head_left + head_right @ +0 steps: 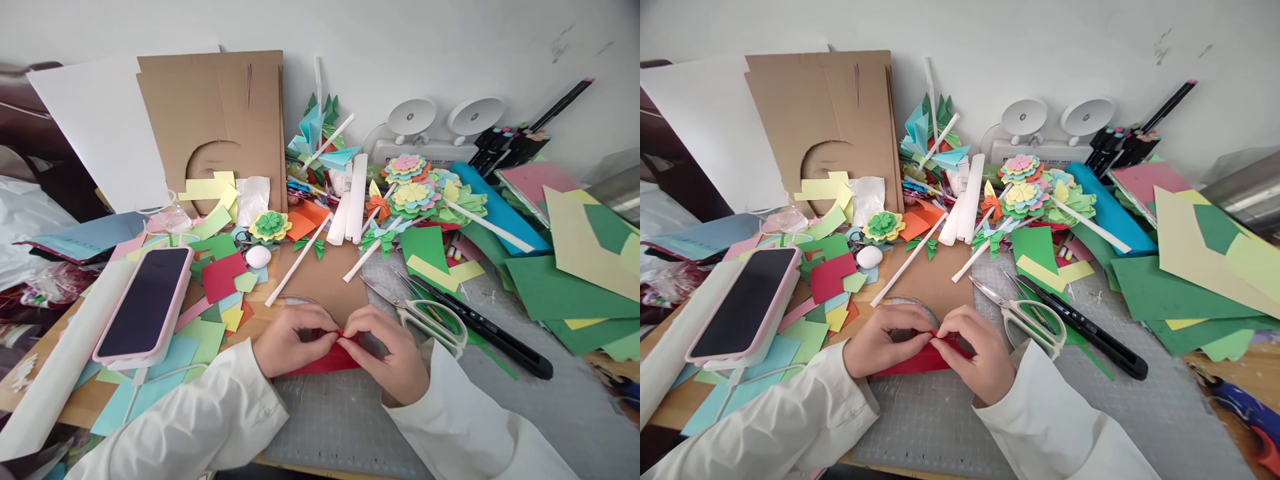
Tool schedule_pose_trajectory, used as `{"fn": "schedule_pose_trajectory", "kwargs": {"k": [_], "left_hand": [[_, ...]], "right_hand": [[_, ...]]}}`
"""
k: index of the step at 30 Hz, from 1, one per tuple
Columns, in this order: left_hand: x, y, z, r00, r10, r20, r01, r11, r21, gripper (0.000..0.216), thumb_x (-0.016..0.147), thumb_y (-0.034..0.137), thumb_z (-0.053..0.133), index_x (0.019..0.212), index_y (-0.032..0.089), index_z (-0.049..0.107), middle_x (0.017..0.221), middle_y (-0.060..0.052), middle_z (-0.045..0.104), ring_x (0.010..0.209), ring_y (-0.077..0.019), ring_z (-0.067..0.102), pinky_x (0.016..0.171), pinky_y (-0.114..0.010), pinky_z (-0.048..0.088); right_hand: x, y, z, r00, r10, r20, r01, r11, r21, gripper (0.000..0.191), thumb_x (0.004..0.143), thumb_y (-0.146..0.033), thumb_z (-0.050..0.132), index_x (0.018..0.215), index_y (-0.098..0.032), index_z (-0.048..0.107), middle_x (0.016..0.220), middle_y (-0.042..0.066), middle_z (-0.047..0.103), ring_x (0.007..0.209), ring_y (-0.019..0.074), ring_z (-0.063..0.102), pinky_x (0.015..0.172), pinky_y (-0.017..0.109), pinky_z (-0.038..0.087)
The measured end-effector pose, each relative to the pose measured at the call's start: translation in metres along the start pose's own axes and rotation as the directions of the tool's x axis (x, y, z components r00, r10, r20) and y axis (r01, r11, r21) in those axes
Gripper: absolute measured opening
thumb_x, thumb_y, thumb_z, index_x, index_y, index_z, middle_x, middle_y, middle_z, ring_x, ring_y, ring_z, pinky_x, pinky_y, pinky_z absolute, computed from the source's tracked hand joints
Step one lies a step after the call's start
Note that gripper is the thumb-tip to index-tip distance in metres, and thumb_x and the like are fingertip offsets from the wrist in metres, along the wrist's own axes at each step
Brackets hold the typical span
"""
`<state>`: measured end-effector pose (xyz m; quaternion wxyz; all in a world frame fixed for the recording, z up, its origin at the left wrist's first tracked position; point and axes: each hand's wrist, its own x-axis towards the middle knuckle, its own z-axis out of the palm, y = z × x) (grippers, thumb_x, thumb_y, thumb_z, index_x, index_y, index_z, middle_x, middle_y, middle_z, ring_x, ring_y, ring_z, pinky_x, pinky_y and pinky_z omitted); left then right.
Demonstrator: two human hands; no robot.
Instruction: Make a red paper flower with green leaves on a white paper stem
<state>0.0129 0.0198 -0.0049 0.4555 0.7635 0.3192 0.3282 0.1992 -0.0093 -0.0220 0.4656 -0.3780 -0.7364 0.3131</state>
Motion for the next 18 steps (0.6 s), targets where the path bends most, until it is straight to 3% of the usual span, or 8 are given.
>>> {"fn": "schedule_pose_trajectory", "kwargs": {"k": [7, 18], "left_hand": [[-0.002, -0.0015, 0.0031, 0.998, 0.046, -0.037, -0.044, 0.998, 0.046, 0.014, 0.08, 0.011, 0.056, 0.077, 0.009, 0.07, 0.07, -0.01, 0.066, 0.064, -0.0151, 0.058, 0.062, -0.026, 0.048], [-0.0031, -0.0038, 0.0026, 0.981, 0.184, 0.064, -0.189, 0.977, 0.094, 0.016, 0.08, 0.009, 0.054, 0.082, 0.01, 0.07, 0.076, -0.012, 0.067, 0.067, -0.0156, 0.061, 0.063, -0.025, 0.049]], "right_hand": [[-0.0001, 0.001, 0.0005, 1.0, -0.004, 0.008, 0.004, 1.0, -0.028, 0.01, 0.086, -0.011, 0.054, 0.083, -0.019, 0.056, 0.081, 0.003, 0.057, 0.075, 0.0141, 0.054, 0.067, 0.027, 0.044], [-0.002, 0.0033, -0.0018, 0.994, 0.047, 0.095, -0.045, 0.999, -0.023, 0.012, 0.089, -0.015, 0.05, 0.078, -0.019, 0.054, 0.074, 0.001, 0.054, 0.066, 0.0126, 0.05, 0.061, 0.026, 0.039]]}}
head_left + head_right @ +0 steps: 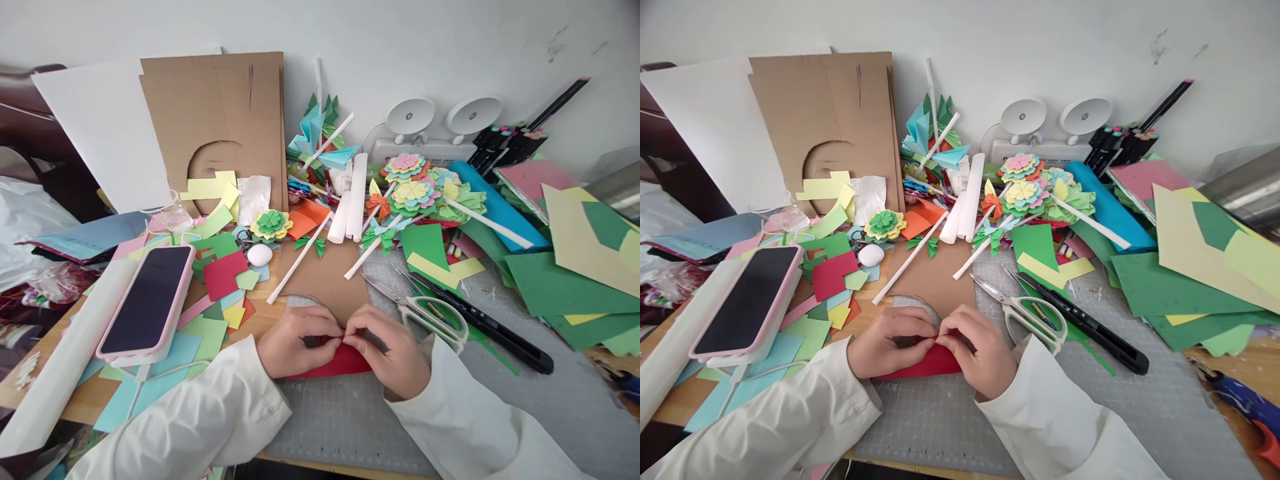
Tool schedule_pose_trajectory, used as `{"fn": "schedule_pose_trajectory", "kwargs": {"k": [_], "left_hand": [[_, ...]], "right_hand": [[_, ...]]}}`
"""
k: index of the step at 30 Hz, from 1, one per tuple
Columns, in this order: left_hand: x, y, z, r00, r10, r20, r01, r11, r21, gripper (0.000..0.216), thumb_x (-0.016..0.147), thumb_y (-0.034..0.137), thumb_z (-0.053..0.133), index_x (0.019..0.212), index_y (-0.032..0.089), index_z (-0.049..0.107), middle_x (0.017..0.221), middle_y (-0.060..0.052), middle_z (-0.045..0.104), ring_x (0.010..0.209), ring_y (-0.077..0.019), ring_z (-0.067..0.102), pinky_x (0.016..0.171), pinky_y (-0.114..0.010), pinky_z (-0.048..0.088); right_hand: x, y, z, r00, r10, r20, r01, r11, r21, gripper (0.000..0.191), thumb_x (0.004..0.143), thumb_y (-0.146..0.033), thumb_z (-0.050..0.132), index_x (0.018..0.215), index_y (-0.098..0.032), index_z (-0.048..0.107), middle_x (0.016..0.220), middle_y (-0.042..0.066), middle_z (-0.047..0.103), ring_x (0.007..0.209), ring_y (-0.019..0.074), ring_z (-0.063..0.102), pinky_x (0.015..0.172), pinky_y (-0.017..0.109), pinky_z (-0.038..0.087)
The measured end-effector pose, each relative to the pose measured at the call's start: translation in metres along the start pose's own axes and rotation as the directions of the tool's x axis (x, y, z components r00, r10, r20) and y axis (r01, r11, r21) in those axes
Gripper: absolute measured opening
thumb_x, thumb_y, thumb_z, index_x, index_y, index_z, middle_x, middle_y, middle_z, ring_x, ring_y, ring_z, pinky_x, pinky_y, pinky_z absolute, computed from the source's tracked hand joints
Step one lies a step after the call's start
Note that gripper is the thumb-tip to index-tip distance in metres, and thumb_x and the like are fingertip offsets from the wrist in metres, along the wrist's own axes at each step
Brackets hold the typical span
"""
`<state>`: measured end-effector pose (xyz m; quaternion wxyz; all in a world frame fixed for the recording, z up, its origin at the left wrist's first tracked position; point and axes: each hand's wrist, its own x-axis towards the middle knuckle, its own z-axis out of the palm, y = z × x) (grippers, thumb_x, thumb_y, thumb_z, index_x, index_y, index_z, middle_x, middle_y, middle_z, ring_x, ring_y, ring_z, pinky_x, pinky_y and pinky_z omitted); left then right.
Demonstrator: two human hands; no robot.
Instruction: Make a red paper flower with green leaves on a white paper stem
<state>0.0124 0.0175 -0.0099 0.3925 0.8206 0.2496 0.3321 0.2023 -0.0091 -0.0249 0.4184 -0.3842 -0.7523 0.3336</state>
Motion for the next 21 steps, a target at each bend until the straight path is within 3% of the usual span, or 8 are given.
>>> {"fn": "schedule_pose_trajectory", "kwargs": {"k": [7, 15, 21], "left_hand": [[0.001, 0.004, -0.002, 1.0, 0.02, 0.016, -0.018, 0.997, -0.081, 0.015, 0.081, 0.012, 0.055, 0.081, 0.011, 0.07, 0.076, -0.013, 0.067, 0.066, -0.0159, 0.061, 0.062, -0.026, 0.05], [0.002, 0.005, -0.003, 0.986, -0.164, 0.001, 0.157, 0.942, -0.298, 0.015, 0.083, 0.022, 0.06, 0.078, 0.012, 0.07, 0.074, -0.01, 0.068, 0.068, -0.0157, 0.061, 0.067, -0.028, 0.05], [0.003, 0.006, -0.007, 0.975, -0.217, -0.049, 0.193, 0.935, -0.297, 0.012, 0.08, 0.018, 0.062, 0.077, 0.01, 0.069, 0.075, -0.011, 0.068, 0.072, -0.0178, 0.062, 0.069, -0.029, 0.05]], "right_hand": [[0.001, -0.002, -0.004, 0.992, 0.122, 0.035, -0.126, 0.979, 0.158, 0.008, 0.085, -0.023, 0.058, 0.077, -0.02, 0.058, 0.072, 0.001, 0.056, 0.066, 0.014, 0.052, 0.061, 0.026, 0.041], [0.003, -0.011, -0.009, 0.981, 0.19, 0.05, -0.194, 0.9, 0.389, 0.007, 0.087, -0.024, 0.055, 0.081, -0.021, 0.059, 0.074, 0.0, 0.055, 0.068, 0.0123, 0.053, 0.062, 0.023, 0.043], [0.002, -0.01, -0.009, 0.974, 0.218, 0.06, -0.225, 0.899, 0.376, 0.008, 0.088, -0.025, 0.054, 0.081, -0.022, 0.058, 0.075, 0.0, 0.054, 0.067, 0.0126, 0.052, 0.06, 0.023, 0.042]]}}
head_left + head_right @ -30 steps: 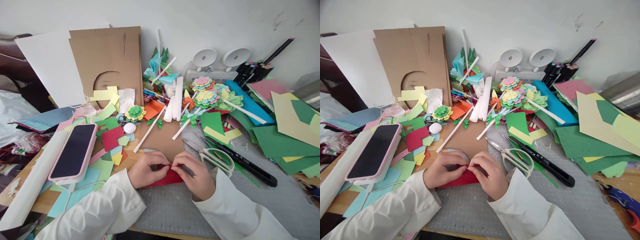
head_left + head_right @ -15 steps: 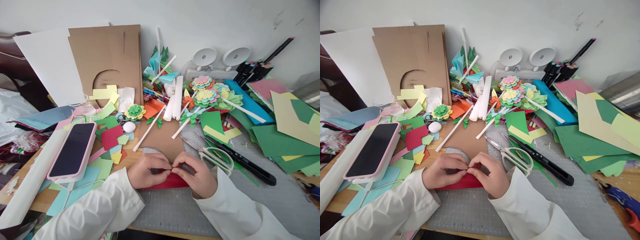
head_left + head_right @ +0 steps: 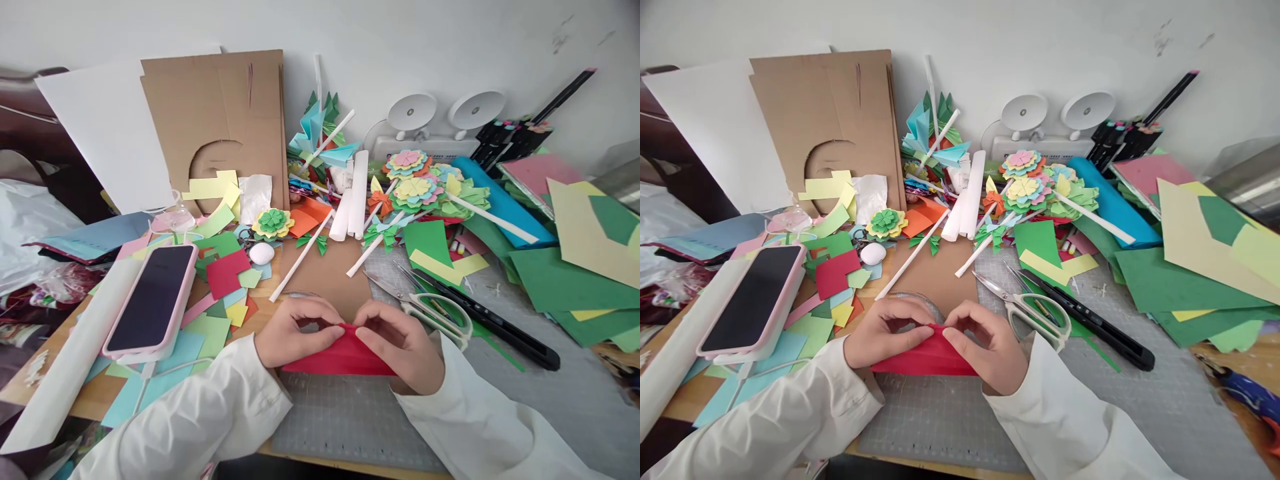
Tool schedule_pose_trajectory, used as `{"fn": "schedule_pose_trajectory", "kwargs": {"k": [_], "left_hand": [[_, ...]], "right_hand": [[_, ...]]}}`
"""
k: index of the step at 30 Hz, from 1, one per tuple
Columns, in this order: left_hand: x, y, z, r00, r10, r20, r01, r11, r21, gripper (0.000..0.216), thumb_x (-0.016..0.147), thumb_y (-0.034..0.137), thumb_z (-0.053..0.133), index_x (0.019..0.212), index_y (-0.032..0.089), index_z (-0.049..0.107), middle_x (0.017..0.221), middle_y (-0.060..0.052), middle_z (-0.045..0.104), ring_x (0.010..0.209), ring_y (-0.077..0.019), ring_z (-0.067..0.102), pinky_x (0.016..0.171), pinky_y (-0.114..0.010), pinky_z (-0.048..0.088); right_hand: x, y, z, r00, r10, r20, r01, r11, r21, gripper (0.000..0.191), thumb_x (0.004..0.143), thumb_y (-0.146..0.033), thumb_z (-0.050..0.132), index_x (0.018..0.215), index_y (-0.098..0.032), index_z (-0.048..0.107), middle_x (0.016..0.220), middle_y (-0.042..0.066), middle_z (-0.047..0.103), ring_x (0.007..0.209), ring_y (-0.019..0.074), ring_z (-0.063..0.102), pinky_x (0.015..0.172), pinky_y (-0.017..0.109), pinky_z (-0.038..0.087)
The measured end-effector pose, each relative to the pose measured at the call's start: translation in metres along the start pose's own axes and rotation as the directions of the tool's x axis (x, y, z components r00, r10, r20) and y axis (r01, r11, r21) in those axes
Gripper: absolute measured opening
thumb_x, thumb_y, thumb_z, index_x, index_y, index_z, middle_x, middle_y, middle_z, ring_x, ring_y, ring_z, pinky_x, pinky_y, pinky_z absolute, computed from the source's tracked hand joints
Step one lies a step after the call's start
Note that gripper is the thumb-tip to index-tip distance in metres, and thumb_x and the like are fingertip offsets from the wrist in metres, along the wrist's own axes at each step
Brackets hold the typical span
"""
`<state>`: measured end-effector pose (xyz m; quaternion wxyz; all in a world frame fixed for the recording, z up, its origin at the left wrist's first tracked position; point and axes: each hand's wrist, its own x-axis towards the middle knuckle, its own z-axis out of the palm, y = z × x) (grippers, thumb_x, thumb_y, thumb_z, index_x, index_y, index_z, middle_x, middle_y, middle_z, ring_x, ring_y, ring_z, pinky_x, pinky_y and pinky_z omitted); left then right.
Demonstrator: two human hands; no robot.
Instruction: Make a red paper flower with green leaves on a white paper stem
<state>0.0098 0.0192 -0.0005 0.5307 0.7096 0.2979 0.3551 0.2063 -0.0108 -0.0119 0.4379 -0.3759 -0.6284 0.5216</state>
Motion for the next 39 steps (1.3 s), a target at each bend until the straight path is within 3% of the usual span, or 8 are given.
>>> {"fn": "schedule_pose_trajectory", "kwargs": {"k": [10, 24, 27, 30, 32, 34, 36, 39], "left_hand": [[0.001, -0.003, 0.002, 1.0, 0.022, -0.005, -0.022, 0.997, 0.071, 0.012, 0.081, 0.018, 0.062, 0.076, 0.01, 0.07, 0.074, -0.01, 0.069, 0.072, -0.0171, 0.063, 0.07, -0.029, 0.05], [-0.001, -0.006, 0.006, 0.957, 0.28, -0.075, -0.242, 0.914, 0.325, 0.012, 0.079, 0.014, 0.061, 0.086, 0.017, 0.071, 0.082, -0.008, 0.07, 0.077, -0.0171, 0.062, 0.075, -0.031, 0.05], [-0.003, -0.001, 0.003, 0.924, 0.336, -0.184, -0.24, 0.882, 0.405, 0.014, 0.076, 0.016, 0.065, 0.088, 0.019, 0.071, 0.085, -0.008, 0.067, 0.078, -0.0175, 0.06, 0.074, -0.033, 0.049], [-0.008, 0.004, 0.005, 0.921, 0.376, -0.1, -0.326, 0.886, 0.33, 0.012, 0.078, 0.016, 0.062, 0.085, 0.017, 0.071, 0.071, -0.007, 0.066, 0.065, -0.0155, 0.058, 0.066, -0.03, 0.048], [-0.01, 0.004, 0.01, 0.962, 0.27, 0.03, -0.271, 0.944, 0.187, 0.016, 0.083, 0.019, 0.058, 0.086, 0.014, 0.072, 0.069, -0.009, 0.068, 0.061, -0.015, 0.059, 0.061, -0.028, 0.048], [-0.01, 0.002, 0.015, 0.993, 0.049, 0.108, -0.049, 0.999, -0.007, 0.027, 0.088, 0.03, 0.053, 0.093, 0.011, 0.071, 0.076, -0.013, 0.07, 0.063, -0.0156, 0.061, 0.057, -0.026, 0.049], [-0.008, 0.001, 0.018, 0.981, -0.14, 0.136, 0.167, 0.962, -0.215, 0.04, 0.089, 0.043, 0.049, 0.092, 0.009, 0.07, 0.081, -0.014, 0.07, 0.064, -0.0158, 0.063, 0.055, -0.025, 0.049], [-0.004, 0.002, 0.017, 0.963, -0.246, 0.114, 0.271, 0.883, -0.383, 0.045, 0.087, 0.048, 0.052, 0.073, 0.008, 0.07, 0.069, -0.011, 0.07, 0.057, -0.0133, 0.061, 0.055, -0.024, 0.05]], "right_hand": [[0.0, 0.005, 0.0, 0.995, -0.103, 0.008, 0.103, 0.977, -0.187, 0.009, 0.088, -0.021, 0.053, 0.081, -0.02, 0.058, 0.076, 0.002, 0.056, 0.071, 0.0155, 0.053, 0.064, 0.029, 0.042], [0.002, 0.004, -0.001, 0.972, -0.234, -0.012, 0.202, 0.862, -0.465, 0.008, 0.087, -0.019, 0.049, 0.082, -0.02, 0.055, 0.099, 0.008, 0.053, 0.089, 0.0192, 0.054, 0.073, 0.033, 0.046], [0.003, 0.007, -0.005, 0.918, -0.378, -0.123, 0.214, 0.731, -0.648, 0.009, 0.087, -0.017, 0.048, 0.083, -0.02, 0.055, 0.109, 0.01, 0.051, 0.099, 0.0234, 0.05, 0.082, 0.04, 0.042], [0.002, 0.005, -0.009, 0.81, -0.543, -0.22, 0.178, 0.586, -0.79, 0.007, 0.085, -0.016, 0.054, 0.084, -0.022, 0.057, 0.108, 0.009, 0.053, 0.098, 0.0252, 0.049, 0.08, 0.041, 0.04], [0.0, 0.003, -0.009, 0.75, -0.618, -0.237, 0.16, 0.517, -0.841, 0.007, 0.084, -0.016, 0.057, 0.084, -0.023, 0.058, 0.106, 0.008, 0.054, 0.096, 0.025, 0.05, 0.078, 0.04, 0.039], [-0.003, 0.0, -0.006, 0.73, -0.654, -0.197, 0.186, 0.468, -0.864, 0.008, 0.085, -0.018, 0.057, 0.084, -0.025, 0.06, 0.103, 0.007, 0.055, 0.093, 0.024, 0.05, 0.079, 0.039, 0.039], [-0.005, -0.002, -0.001, 0.735, -0.669, -0.113, 0.252, 0.424, -0.87, 0.009, 0.085, -0.018, 0.057, 0.084, -0.026, 0.062, 0.099, 0.006, 0.056, 0.091, 0.0234, 0.05, 0.079, 0.039, 0.039], [-0.007, -0.005, 0.006, 0.744, -0.668, -0.018, 0.325, 0.385, -0.864, 0.013, 0.084, -0.016, 0.057, 0.082, -0.026, 0.063, 0.096, 0.005, 0.057, 0.09, 0.0227, 0.049, 0.079, 0.037, 0.039]]}}
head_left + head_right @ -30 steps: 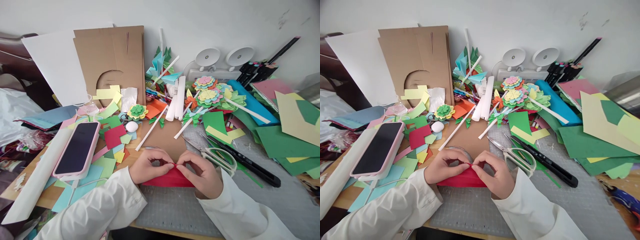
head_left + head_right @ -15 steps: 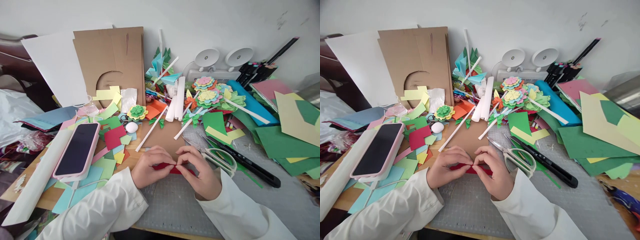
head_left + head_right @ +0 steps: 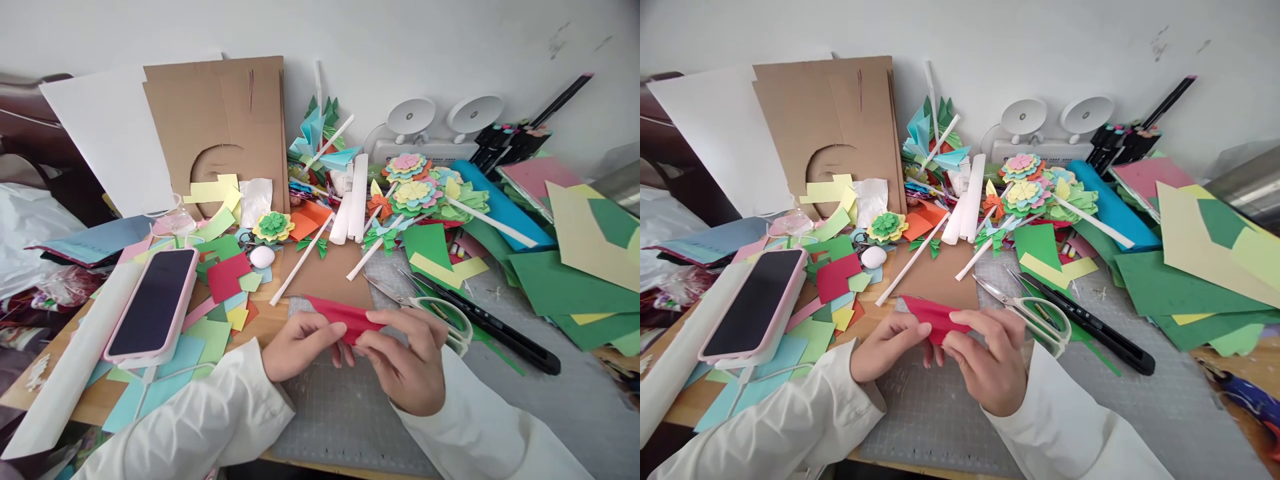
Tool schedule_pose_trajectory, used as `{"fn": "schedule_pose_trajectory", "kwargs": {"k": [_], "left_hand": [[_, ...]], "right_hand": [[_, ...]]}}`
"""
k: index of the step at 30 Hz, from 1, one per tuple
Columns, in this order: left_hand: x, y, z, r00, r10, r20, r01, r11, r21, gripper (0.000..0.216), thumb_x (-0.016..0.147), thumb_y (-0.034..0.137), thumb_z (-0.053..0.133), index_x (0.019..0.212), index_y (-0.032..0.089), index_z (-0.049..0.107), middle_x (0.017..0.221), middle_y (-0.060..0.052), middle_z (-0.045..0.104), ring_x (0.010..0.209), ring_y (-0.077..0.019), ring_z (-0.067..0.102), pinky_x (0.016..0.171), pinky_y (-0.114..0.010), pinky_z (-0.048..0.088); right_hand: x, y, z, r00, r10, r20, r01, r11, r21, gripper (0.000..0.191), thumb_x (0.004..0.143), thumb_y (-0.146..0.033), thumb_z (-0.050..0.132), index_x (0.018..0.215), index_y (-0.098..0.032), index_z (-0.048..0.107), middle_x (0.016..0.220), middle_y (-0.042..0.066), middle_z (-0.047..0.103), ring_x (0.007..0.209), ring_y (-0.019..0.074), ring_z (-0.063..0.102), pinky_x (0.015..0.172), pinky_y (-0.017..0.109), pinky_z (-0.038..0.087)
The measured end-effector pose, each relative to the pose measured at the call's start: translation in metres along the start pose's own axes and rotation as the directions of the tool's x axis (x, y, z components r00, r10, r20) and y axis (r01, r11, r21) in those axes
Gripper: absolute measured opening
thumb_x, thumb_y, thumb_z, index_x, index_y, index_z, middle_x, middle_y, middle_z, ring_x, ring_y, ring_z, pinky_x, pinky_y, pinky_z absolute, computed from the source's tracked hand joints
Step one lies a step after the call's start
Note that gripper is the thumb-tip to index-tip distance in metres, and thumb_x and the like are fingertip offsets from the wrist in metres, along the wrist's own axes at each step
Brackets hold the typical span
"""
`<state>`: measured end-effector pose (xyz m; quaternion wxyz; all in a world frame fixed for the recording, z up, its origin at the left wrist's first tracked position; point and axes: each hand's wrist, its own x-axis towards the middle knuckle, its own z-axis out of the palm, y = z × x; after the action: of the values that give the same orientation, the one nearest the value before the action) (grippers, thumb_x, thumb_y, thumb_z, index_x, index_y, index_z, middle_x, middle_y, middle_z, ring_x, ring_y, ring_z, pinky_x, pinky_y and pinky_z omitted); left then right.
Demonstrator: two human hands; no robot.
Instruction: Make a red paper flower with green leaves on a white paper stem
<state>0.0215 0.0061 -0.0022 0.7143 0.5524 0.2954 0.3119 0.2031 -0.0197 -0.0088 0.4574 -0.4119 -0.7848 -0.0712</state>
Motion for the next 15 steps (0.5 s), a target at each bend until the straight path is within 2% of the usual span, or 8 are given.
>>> {"fn": "schedule_pose_trajectory", "kwargs": {"k": [3, 11, 15], "left_hand": [[0.0022, 0.0052, -0.0014, 0.999, -0.013, -0.048, 0.013, 1.0, -0.008, 0.041, 0.083, 0.044, 0.059, 0.066, 0.009, 0.069, 0.062, -0.009, 0.069, 0.053, -0.012, 0.059, 0.054, -0.023, 0.049], [0.0021, 0.0029, -0.0038, 0.998, -0.045, -0.05, 0.044, 0.999, -0.02, 0.033, 0.082, 0.039, 0.063, 0.076, 0.008, 0.072, 0.063, -0.008, 0.069, 0.055, -0.0116, 0.06, 0.053, -0.021, 0.047], [0.002, 0.0026, -0.0051, 0.995, -0.087, -0.053, 0.085, 0.995, -0.042, 0.033, 0.082, 0.039, 0.063, 0.073, 0.008, 0.072, 0.066, -0.008, 0.07, 0.052, -0.0097, 0.057, 0.051, -0.02, 0.045]], "right_hand": [[0.0014, -0.0023, 0.0017, 1.0, 0.002, 0.017, -0.002, 1.0, -0.011, 0.018, 0.086, -0.015, 0.053, 0.077, -0.027, 0.062, 0.096, 0.004, 0.058, 0.09, 0.0221, 0.048, 0.078, 0.038, 0.04], [0.0013, 0.0, 0.0024, 1.0, 0.027, 0.016, -0.027, 1.0, -0.013, 0.018, 0.083, -0.01, 0.055, 0.075, -0.025, 0.063, 0.1, 0.005, 0.058, 0.095, 0.0229, 0.046, 0.079, 0.037, 0.039], [-0.0017, 0.0019, 0.0032, 0.998, 0.059, 0.038, -0.058, 0.998, -0.024, 0.016, 0.085, -0.017, 0.056, 0.076, -0.028, 0.065, 0.103, 0.004, 0.059, 0.097, 0.0239, 0.046, 0.081, 0.039, 0.039]]}}
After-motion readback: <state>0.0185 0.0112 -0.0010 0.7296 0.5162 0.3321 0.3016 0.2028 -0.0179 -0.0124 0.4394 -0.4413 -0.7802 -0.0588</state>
